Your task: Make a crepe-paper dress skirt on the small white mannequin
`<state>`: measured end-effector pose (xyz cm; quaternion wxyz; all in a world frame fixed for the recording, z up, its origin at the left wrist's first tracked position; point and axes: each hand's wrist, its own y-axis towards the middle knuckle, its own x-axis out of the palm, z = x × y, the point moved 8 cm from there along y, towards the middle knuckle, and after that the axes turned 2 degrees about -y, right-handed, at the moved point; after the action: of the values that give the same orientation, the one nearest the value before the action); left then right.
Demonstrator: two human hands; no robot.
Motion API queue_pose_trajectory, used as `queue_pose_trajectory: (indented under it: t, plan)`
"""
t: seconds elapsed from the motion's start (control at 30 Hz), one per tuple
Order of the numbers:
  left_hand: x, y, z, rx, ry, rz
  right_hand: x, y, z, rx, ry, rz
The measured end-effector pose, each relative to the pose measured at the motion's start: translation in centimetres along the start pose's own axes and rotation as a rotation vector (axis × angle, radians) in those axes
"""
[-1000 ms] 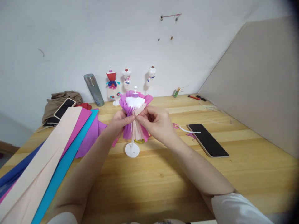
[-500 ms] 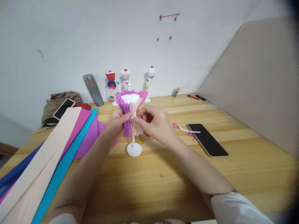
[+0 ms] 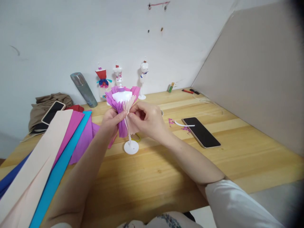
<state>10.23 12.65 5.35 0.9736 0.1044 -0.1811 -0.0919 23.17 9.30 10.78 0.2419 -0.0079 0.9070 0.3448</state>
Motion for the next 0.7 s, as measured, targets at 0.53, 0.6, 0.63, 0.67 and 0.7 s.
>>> queue_pose_trajectory:
  t: [0.53, 0.6, 0.63, 0.67, 0.7]
  plan:
    - [-2.7, -0.6, 5.9, 0.331, 0.091, 0.344, -10.4, 1.7, 3.6, -0.044, 0.337, 0.525]
    - [-2.6, -0.8, 6.2, 0.342, 0.097, 0.349, -10.1, 1.6, 3.3, -0.051, 0.336, 0.513]
    - [-2.5, -0.9, 6.2, 0.338, 0.097, 0.345, -9.7, 1.6, 3.2, -0.047, 0.344, 0.490]
    - [-2.3, -0.9, 6.0, 0.326, 0.096, 0.340, -9.3, 1.7, 3.0, -0.036, 0.357, 0.459]
    - [-2.2, -0.9, 5.7, 0.307, 0.097, 0.331, -8.7, 1.7, 2.9, -0.022, 0.372, 0.428]
